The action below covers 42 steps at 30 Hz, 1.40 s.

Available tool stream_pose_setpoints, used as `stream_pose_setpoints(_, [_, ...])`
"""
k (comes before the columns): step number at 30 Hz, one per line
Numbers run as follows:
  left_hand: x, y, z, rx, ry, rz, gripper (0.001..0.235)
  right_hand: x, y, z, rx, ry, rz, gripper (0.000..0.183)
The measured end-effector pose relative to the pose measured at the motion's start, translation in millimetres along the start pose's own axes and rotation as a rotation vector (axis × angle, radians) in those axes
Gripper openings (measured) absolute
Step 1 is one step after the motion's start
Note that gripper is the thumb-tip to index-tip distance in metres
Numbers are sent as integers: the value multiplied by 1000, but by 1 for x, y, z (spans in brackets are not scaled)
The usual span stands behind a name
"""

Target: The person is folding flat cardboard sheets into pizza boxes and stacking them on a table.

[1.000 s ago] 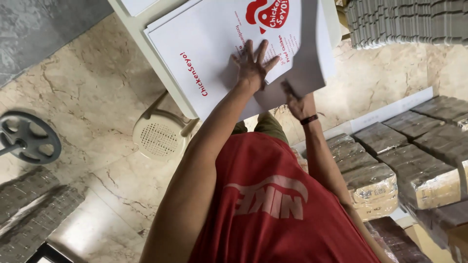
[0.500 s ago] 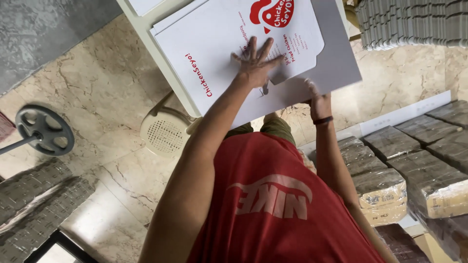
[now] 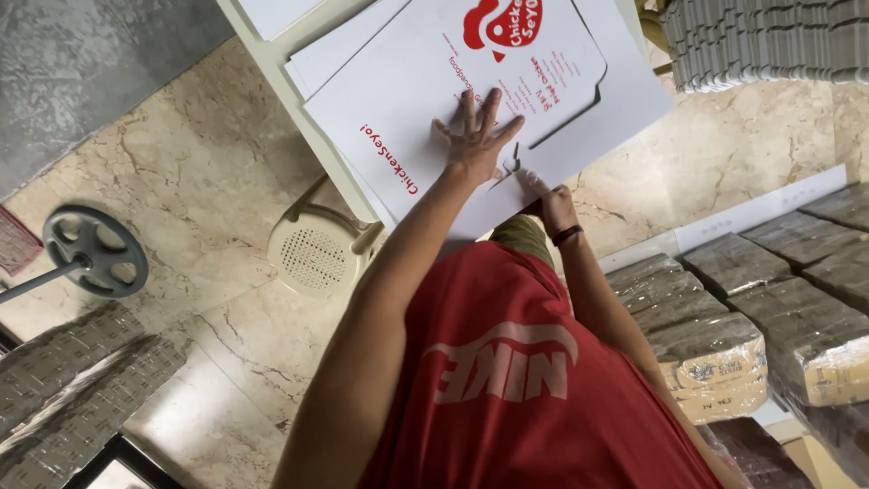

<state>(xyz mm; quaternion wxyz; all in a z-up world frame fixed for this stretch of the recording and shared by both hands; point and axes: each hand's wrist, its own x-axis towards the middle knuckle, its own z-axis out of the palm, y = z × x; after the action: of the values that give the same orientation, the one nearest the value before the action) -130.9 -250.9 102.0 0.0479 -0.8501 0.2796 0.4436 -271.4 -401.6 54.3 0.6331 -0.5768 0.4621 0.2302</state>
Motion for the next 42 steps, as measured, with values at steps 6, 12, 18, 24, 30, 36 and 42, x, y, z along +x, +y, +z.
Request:
stream_pose_setpoints(6, [9,1,6,-58,14,-65,103,1,18,-2,-469,86,-482,58])
stream_pose_setpoints(12, [15,-8,3,-54,-13,-39,112,4,29,-17,-378,-129,-701,66])
stream_pose_setpoints(18, [0,-19,26,-72,121,49,91,-3,-3,-5,136,-42,41,37])
stream_pose_setpoints(24, [-45,-21,61,-37,176,36,84,-9,0,8,-45,-121,-308,30])
stream_pose_setpoints(30, [-32,-23,66,-29,118,14,92,-16,2,37,-672,154,-780,54])
stream_pose_setpoints(36, [-33,-24,66,-10,56,-4,88,-57,5,25,-536,60,-879,46])
stream_pose_setpoints(42, [-36,-26,64,59,129,-16,88,-51,7,14,-360,-55,-967,13])
